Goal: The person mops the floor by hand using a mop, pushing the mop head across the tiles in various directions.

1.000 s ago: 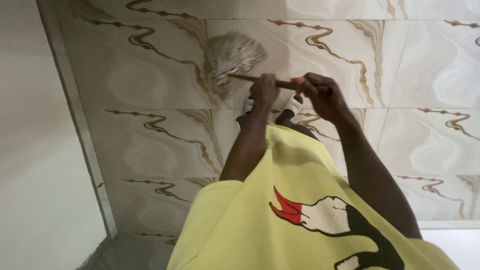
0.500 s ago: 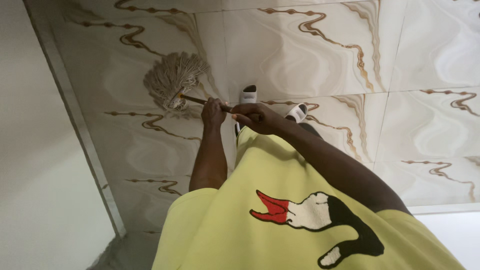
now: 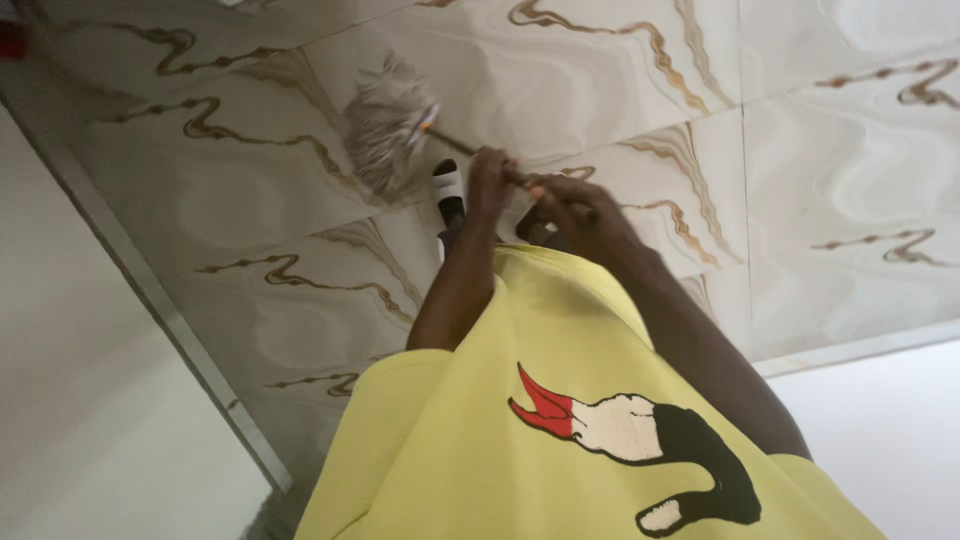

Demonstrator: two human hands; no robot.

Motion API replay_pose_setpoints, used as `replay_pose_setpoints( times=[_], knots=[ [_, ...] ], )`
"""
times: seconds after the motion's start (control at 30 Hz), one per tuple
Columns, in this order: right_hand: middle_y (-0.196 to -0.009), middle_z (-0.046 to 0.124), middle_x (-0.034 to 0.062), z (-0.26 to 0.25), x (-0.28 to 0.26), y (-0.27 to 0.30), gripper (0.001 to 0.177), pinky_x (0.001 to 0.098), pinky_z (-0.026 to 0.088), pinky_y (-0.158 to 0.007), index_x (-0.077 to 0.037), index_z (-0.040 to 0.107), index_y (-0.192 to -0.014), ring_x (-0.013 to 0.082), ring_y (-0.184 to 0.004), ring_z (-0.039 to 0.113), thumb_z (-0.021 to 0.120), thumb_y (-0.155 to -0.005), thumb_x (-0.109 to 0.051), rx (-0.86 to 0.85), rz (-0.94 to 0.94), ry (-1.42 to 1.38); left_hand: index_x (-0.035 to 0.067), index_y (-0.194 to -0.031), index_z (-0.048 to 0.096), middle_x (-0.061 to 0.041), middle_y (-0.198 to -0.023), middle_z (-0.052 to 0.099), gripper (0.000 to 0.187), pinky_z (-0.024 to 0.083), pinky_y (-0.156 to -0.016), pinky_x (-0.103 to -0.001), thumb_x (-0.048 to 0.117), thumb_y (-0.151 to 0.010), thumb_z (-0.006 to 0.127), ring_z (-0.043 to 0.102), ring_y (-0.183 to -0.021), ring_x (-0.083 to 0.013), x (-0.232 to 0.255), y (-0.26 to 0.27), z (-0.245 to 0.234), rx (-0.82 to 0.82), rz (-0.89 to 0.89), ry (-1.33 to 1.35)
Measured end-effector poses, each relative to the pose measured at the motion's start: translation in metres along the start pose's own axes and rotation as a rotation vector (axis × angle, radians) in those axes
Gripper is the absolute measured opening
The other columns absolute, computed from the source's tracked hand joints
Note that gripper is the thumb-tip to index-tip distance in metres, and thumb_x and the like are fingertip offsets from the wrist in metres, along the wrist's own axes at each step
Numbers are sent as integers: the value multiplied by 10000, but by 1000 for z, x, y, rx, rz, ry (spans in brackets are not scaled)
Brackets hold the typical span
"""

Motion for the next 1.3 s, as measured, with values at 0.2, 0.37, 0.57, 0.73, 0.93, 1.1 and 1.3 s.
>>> replay_pose_setpoints(
  times=[0.2,0.37,0.57,0.73,0.93,1.1,1.3],
  knots=[
    [-912,738,95,-86,-23,61,230,307,536,-724,7,722,-1122,169,-788,667,641,-1061,-200,361,-484,481,93,-790,649,-115,-866,687,267,535,-867,-472,276,-963,736,655,-949,-328,125,-20,80,-183,313,-126],
    [-932,735,90,-105,-23,88,217,306,539,-736,9,721,-1071,152,-793,688,646,-1059,-194,561,-607,460,98,-843,701,-90,-918,730,276,564,-772,-453,365,-861,767,709,-894,-314,175,-23,102,-348,135,122],
    [-879,702,63,-131,3,87,208,292,539,-784,10,721,-1068,151,-835,663,583,-1051,-144,634,-594,337,141,-857,735,-62,-980,751,319,563,-778,-460,458,-865,694,726,-923,-308,195,-24,128,-443,138,-25],
    [-890,662,52,-127,14,72,327,317,522,-992,1,613,-854,208,-1173,716,535,-1125,-165,470,-652,182,155,-918,751,-84,-1012,753,301,561,-804,-470,442,-923,659,725,-953,-328,176,-17,124,-501,70,-128],
    [-869,668,47,-78,27,31,445,329,530,-946,-12,602,-805,221,-1182,708,520,-1126,-308,362,-520,199,160,-997,755,-85,-1077,751,234,604,-775,-456,327,-961,596,736,-994,-309,112,-6,65,-589,-91,-359],
    [-1069,749,62,-13,39,-13,450,328,552,-911,-8,633,-831,167,-1030,661,560,-1088,-370,135,-459,99,160,-1020,757,-95,-1108,739,196,603,-763,-486,236,-904,618,726,-1021,-316,24,10,9,-570,-227,-399],
    [-993,697,109,86,62,-71,340,345,527,-776,-47,724,-1042,160,-895,608,560,-1078,-342,-114,-263,273,153,-1016,714,-106,-1094,702,166,570,-820,-502,222,-865,705,694,-1036,-330,-76,57,-92,-373,-440,-352]
  ],
)
Point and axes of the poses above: each hand's wrist, its own y-axis away from the middle knuckle, its own z-axis out of the palm, x = y × z, the point moved 7 cm from there along -y, towards the middle knuckle
